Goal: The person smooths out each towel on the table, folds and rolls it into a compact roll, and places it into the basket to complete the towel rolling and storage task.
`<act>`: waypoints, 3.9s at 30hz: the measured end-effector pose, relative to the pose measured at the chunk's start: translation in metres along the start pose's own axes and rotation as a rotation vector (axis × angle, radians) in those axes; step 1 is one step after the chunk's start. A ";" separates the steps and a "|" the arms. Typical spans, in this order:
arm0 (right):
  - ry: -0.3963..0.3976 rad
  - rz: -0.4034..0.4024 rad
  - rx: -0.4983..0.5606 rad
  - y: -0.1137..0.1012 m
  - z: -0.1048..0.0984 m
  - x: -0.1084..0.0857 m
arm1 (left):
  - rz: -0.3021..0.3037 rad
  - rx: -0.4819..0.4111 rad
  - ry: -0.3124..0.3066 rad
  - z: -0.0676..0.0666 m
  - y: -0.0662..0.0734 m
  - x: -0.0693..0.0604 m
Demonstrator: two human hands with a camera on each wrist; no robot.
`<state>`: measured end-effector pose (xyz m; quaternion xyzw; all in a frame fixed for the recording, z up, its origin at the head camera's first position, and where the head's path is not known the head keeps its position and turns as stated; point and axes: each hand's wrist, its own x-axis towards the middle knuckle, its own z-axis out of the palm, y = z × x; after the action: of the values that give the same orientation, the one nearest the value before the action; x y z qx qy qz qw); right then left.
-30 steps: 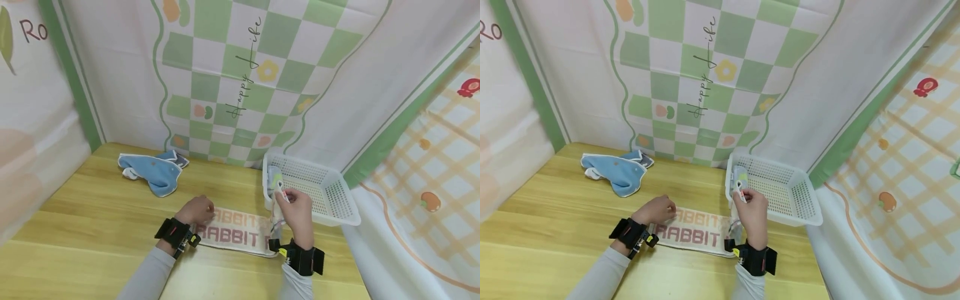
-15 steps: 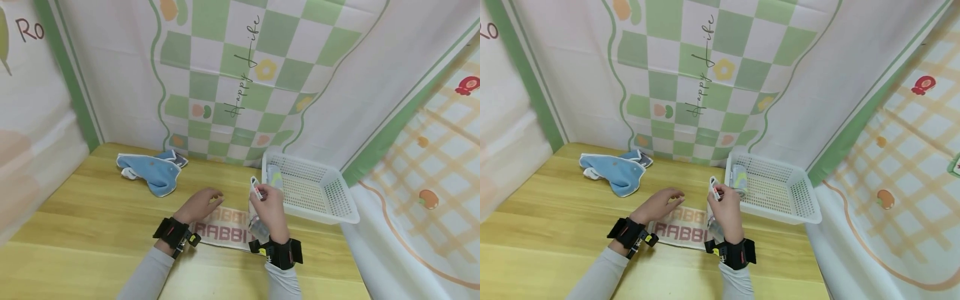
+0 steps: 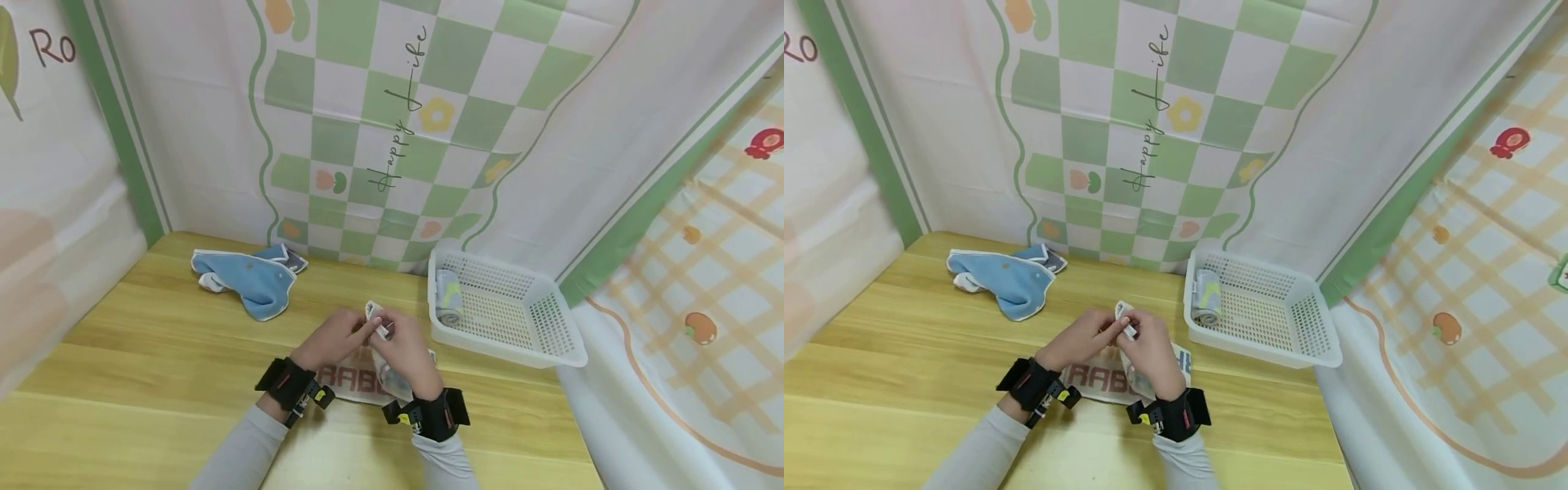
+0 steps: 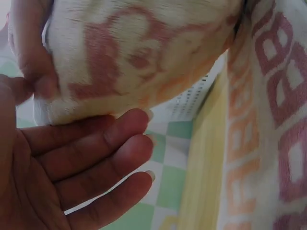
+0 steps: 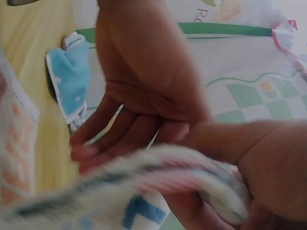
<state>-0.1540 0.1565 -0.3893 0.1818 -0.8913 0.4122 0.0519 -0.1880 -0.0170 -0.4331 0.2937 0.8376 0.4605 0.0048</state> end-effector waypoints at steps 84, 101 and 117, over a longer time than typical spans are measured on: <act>-0.367 0.200 -0.614 0.039 0.040 -0.030 | -0.162 0.378 -0.403 0.007 -0.042 0.006; -0.233 0.131 -0.744 0.038 0.053 -0.031 | -0.135 0.380 -0.299 0.025 0.021 -0.022; -0.319 -0.183 -0.846 0.023 0.041 -0.050 | -0.156 0.348 -0.277 0.023 0.015 -0.025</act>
<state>-0.1135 0.1534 -0.4451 0.2838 -0.9583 -0.0273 0.0198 -0.1541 -0.0057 -0.4414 0.2848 0.9159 0.2630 0.1044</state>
